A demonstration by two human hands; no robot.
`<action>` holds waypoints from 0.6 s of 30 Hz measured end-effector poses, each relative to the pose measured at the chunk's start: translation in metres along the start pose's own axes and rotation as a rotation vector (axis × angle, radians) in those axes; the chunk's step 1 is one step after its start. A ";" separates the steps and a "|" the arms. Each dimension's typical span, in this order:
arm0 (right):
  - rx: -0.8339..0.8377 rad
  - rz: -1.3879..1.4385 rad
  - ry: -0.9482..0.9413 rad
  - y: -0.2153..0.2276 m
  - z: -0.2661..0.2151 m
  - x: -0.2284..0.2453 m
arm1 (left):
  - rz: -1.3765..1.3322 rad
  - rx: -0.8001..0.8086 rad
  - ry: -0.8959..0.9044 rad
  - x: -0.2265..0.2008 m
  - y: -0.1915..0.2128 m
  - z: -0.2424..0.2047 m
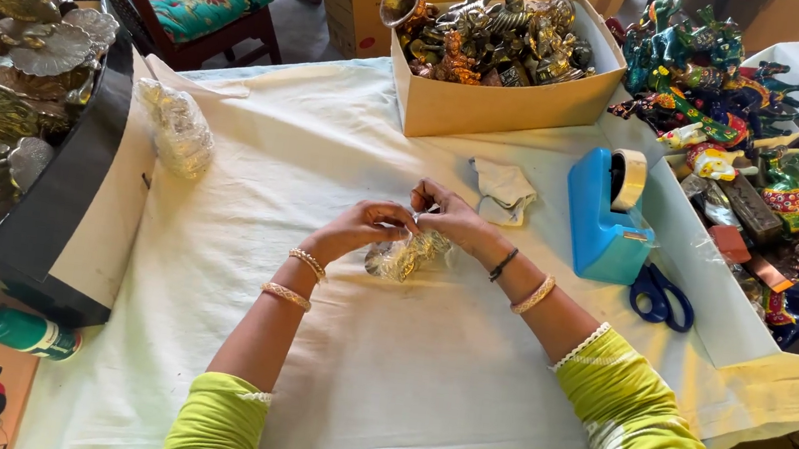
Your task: The person wipes a small brass figurine with a white cloth, then wraps it in bubble wrap and secures it with tape. The process is repeated for a second figurine. The wrapped items are placed on the table.
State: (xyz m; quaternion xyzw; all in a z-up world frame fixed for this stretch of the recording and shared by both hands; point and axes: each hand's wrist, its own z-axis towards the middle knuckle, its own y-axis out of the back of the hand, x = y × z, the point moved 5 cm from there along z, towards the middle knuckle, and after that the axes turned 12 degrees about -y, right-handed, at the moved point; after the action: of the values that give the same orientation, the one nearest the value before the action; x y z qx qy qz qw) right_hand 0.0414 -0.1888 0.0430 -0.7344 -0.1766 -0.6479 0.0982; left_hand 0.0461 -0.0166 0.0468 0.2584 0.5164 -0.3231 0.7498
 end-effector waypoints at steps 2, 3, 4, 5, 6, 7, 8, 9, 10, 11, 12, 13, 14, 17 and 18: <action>-0.012 -0.042 0.015 -0.001 -0.003 0.002 | 0.019 0.092 -0.003 -0.005 -0.002 0.003; -0.011 -0.041 0.014 -0.001 -0.003 0.001 | 0.019 0.091 -0.001 -0.006 -0.003 0.001; -0.004 -0.018 0.016 -0.001 -0.003 0.000 | 0.019 0.087 0.010 -0.005 -0.003 0.000; 0.003 0.005 0.018 -0.002 -0.002 -0.001 | 0.020 0.082 0.022 -0.005 -0.003 -0.002; 0.003 0.004 0.016 -0.001 -0.002 -0.001 | 0.019 0.082 0.021 -0.003 -0.002 -0.001; 0.033 0.025 0.023 -0.001 -0.002 -0.001 | 0.037 0.083 0.013 -0.001 -0.001 -0.001; 0.064 0.047 0.027 -0.002 -0.003 -0.003 | 0.052 0.082 0.006 0.002 0.000 -0.003; 0.065 0.048 0.021 0.002 -0.001 -0.007 | 0.048 0.080 0.008 -0.001 -0.003 -0.003; 0.073 0.032 0.043 0.006 0.001 -0.009 | 0.130 0.093 -0.006 -0.006 -0.005 -0.003; 0.081 0.017 0.065 0.009 0.003 -0.012 | 0.211 0.105 -0.019 -0.011 -0.007 -0.004; 0.081 0.016 0.064 0.011 -0.002 -0.001 | 0.210 0.105 -0.020 -0.011 -0.008 -0.004; 0.093 0.127 -0.002 0.013 -0.007 0.007 | 0.287 0.117 -0.036 -0.011 -0.009 -0.003; 0.099 0.236 -0.067 0.016 -0.013 0.015 | 0.364 0.133 -0.055 -0.011 -0.011 -0.001; -0.083 0.072 0.024 0.061 -0.012 0.015 | 0.407 0.145 -0.083 -0.011 -0.014 0.002; -0.086 0.070 0.020 0.069 -0.024 0.023 | 0.402 0.145 -0.084 -0.012 -0.015 0.001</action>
State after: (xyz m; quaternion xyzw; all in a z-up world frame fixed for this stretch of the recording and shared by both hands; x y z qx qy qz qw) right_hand 0.0480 -0.2581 0.0754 -0.7373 -0.1219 -0.6583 0.0910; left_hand 0.0321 -0.0244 0.0576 0.3957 0.3982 -0.2140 0.7994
